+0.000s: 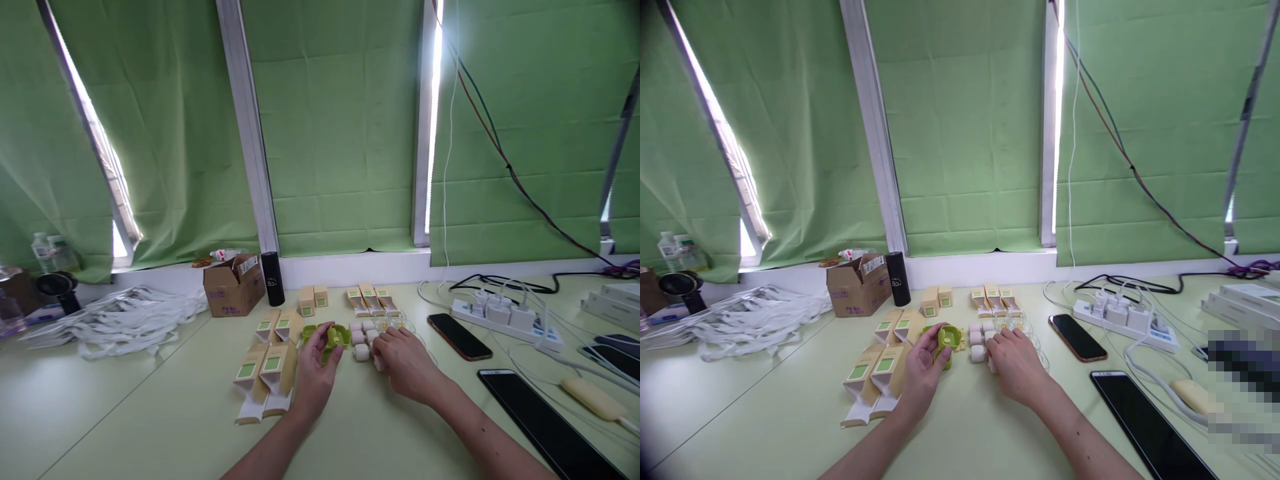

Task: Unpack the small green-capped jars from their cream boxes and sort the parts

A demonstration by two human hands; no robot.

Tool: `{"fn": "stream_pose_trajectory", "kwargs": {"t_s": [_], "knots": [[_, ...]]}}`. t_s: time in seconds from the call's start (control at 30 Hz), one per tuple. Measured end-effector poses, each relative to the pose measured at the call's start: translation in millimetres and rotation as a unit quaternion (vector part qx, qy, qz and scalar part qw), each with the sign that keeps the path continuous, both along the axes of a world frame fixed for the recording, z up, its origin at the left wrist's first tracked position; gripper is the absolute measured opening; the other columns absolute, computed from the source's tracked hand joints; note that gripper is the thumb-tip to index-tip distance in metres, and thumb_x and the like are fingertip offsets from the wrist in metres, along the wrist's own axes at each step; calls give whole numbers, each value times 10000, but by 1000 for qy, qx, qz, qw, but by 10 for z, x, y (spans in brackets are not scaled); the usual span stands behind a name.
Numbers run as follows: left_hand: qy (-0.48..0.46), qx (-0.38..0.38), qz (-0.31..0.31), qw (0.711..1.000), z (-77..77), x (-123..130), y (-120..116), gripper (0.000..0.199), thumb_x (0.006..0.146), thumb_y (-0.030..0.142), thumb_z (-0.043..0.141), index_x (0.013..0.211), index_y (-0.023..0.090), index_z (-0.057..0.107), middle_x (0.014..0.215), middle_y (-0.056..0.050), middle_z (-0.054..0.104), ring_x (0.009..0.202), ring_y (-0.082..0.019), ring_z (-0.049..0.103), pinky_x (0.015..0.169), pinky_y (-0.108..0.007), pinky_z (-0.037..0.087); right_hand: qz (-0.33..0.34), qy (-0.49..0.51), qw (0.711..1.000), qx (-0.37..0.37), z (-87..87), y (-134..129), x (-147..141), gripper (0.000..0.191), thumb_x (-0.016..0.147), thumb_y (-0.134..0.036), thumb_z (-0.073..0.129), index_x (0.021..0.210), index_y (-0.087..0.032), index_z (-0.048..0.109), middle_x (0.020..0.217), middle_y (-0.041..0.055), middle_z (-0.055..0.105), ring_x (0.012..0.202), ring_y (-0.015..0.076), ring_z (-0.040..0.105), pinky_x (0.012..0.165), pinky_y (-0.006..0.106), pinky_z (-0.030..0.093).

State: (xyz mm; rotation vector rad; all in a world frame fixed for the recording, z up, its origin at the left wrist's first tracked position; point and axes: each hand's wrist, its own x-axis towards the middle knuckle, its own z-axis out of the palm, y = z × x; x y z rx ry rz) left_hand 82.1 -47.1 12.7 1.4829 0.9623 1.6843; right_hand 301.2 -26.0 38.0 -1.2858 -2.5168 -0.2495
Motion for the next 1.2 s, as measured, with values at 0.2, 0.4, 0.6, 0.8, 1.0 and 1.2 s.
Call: {"fn": "stream_pose_trajectory", "kwargs": {"t_s": [0.2,0.4,0.6,0.8,1.0,1.2], "knots": [[-6,22,-35,999,60,20,-36,535,835,414,795,1268,179,588,1290,-171,678,1252,-305,631,1094,-448,492,12,48,999,9,20,13,41,369,674,-32,637,994,-215,659,1019,76,695,989,281,608,812,368,388],[-44,34,-83,995,149,60,-110,536,780,384,849,1203,190,583,1267,-169,684,1219,-315,652,1058,-447,516,125,253,954,96,-5,-18,-40,325,865,-112,560,1162,-235,606,1185,113,658,1096,310,588,929,469,488],[-54,22,-104,993,180,94,-152,498,784,387,859,1149,204,574,1184,-148,722,1158,-299,687,1003,-426,541,184,367,906,106,-181,-149,-293,506,920,-204,628,1398,-280,479,1369,143,563,1325,360,501,1054,570,490],[-43,-14,-115,992,149,126,-160,512,746,483,880,1049,200,578,1063,-119,744,1036,-279,726,895,-390,573,167,424,884,106,-272,-187,-444,529,932,-260,658,1402,-280,417,1394,160,498,1357,371,457,1079,594,473],[4,-12,-125,992,54,181,-112,552,715,633,842,945,191,605,994,-90,721,964,-255,718,871,-366,577,163,444,876,94,-293,-191,-469,406,959,-219,577,1327,-272,415,1327,153,485,1304,360,458,1055,601,463],[84,22,-61,994,67,173,-130,519,856,598,730,1165,197,620,1174,-134,687,1121,-289,655,988,-416,525,151,449,879,46,-254,-215,-440,405,921,-199,604,1282,-271,435,1318,147,462,1288,364,435,1038,584,464]]}}
